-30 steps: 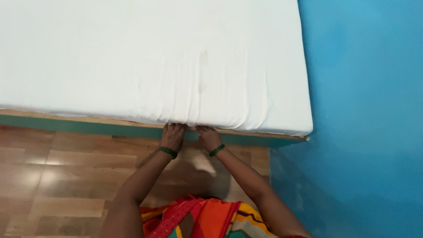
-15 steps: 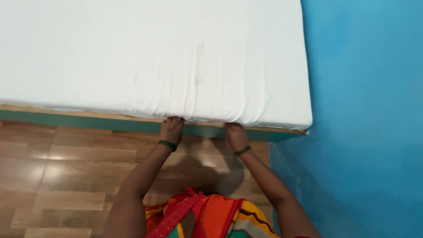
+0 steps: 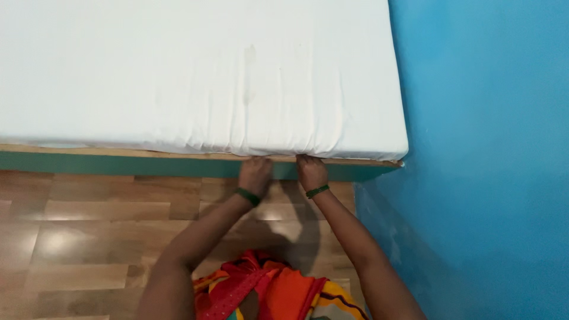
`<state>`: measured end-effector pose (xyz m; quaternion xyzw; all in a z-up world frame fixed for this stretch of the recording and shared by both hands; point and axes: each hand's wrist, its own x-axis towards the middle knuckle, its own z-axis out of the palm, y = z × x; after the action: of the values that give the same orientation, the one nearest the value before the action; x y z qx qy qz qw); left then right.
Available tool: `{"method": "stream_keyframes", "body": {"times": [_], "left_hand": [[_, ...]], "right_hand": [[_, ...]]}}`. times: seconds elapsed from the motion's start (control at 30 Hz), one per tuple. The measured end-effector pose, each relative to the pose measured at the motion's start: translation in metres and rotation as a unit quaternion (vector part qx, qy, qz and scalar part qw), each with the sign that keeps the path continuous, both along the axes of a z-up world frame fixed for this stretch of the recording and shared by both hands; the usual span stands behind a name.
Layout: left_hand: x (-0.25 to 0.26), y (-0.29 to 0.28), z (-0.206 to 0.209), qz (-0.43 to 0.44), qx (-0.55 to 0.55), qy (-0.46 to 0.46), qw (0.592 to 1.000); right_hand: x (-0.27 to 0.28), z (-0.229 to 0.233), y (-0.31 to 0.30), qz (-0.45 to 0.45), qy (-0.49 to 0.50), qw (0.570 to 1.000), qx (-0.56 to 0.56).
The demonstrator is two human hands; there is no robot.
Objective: The person tucks a white fitted sheet onto a mattress, working along the edges to secure the fabric. They pull the sheet tight and smooth it over the corners and sides of the mattress, ensuring a snug fit.
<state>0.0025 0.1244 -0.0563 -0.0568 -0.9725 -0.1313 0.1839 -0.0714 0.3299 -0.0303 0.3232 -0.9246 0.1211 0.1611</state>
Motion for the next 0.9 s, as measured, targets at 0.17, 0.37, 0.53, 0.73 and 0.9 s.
{"method": "stream_keyframes", "body": {"times": [0.17, 0.37, 0.53, 0.73, 0.9], "left_hand": [[-0.034, 0.063, -0.014, 0.0, -0.036, 0.125, 0.991], [-0.04, 0.066, -0.032, 0.008, -0.077, 0.183, 0.98], [-0.036, 0.069, -0.022, 0.019, -0.099, 0.173, 0.98], [-0.033, 0.07, -0.01, 0.018, -0.108, 0.187, 0.976], [-0.035, 0.071, -0.014, 0.018, -0.104, 0.169, 0.98]], "right_hand": [[0.006, -0.008, 0.002, -0.006, 0.029, 0.998, -0.05], [0.018, -0.003, 0.004, 0.035, 0.087, 0.989, -0.111], [0.022, -0.004, 0.018, 0.061, 0.104, 0.986, -0.115], [0.007, -0.005, 0.055, -0.014, 0.11, 0.992, -0.058], [0.0, 0.0, 0.059, -0.018, 0.035, 0.999, 0.018]]}}
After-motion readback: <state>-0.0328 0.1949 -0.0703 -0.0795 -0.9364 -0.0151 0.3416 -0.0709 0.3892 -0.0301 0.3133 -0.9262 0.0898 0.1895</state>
